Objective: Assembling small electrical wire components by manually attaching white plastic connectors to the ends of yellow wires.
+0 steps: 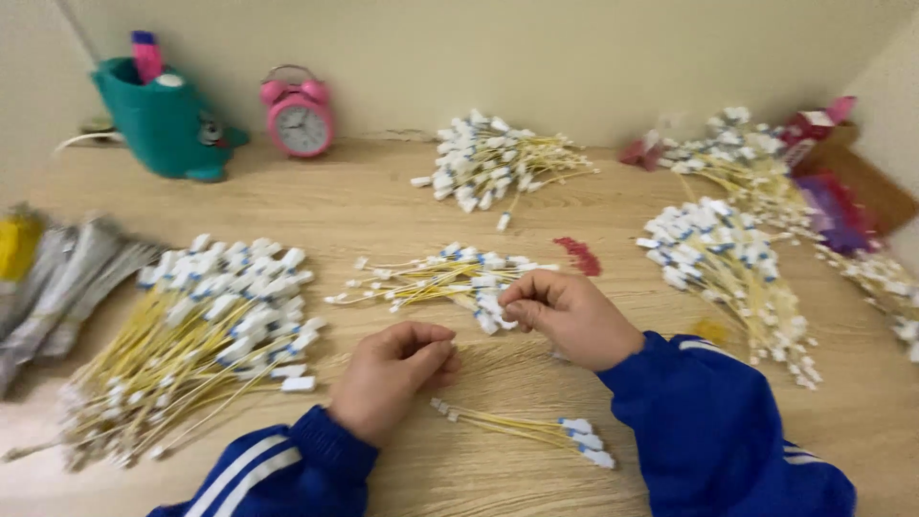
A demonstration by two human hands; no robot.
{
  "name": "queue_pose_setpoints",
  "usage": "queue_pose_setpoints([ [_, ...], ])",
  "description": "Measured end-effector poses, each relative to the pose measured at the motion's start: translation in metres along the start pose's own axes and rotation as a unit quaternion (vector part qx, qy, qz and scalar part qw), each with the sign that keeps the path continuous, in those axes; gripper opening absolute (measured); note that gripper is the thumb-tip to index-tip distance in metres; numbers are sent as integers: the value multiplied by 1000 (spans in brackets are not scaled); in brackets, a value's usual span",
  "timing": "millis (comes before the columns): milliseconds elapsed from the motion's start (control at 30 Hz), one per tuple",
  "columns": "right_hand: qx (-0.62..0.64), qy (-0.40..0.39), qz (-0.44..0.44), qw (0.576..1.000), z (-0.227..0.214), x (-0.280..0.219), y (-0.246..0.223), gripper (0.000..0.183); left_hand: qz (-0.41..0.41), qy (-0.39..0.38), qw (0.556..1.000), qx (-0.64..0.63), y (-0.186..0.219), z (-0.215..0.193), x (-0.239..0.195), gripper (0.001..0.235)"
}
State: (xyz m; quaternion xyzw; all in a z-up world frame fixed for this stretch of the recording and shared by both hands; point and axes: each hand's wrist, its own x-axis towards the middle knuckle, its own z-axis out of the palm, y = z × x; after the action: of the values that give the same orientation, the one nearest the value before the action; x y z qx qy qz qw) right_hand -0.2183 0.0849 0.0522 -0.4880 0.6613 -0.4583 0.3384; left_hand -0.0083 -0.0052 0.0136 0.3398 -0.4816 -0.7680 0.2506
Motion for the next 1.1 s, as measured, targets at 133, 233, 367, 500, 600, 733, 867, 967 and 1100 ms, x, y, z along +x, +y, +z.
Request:
queue_pose_setpoints([
  [133,1,-47,-44,998,25,-9,-12,11,-9,9,999,-37,-5,-3,3,12],
  [233,12,-27,-61,998,38,-14,-17,12,24,16,999,-32,-10,-4,5,21],
  [367,-72,6,-132,989,44,-18,-22,10,23,15,997,-73,-15,-6,9,20],
  [500,-176,7,-231,957,50,-22,-29,11,46,13,994,-94,-17,-6,10,25],
  [600,-219,29,-267,938,50,-23,-35,13,54,5,995,-84,-10,-5,4,28],
  [733,-225,35,-268,936,54,-27,-44,16,61,3,995,-83,-15,-8,7,29],
  [867,-220,25,-285,933,53,-26,-39,19,62,1,995,-75,-13,-7,5,30],
  [967,-229,26,-293,928,55,-24,-33,19,68,-3,995,-67,-15,-8,6,30],
  [1100,-197,36,-283,938,60,-25,-32,17,88,-12,995,-44,-19,-9,10,31],
])
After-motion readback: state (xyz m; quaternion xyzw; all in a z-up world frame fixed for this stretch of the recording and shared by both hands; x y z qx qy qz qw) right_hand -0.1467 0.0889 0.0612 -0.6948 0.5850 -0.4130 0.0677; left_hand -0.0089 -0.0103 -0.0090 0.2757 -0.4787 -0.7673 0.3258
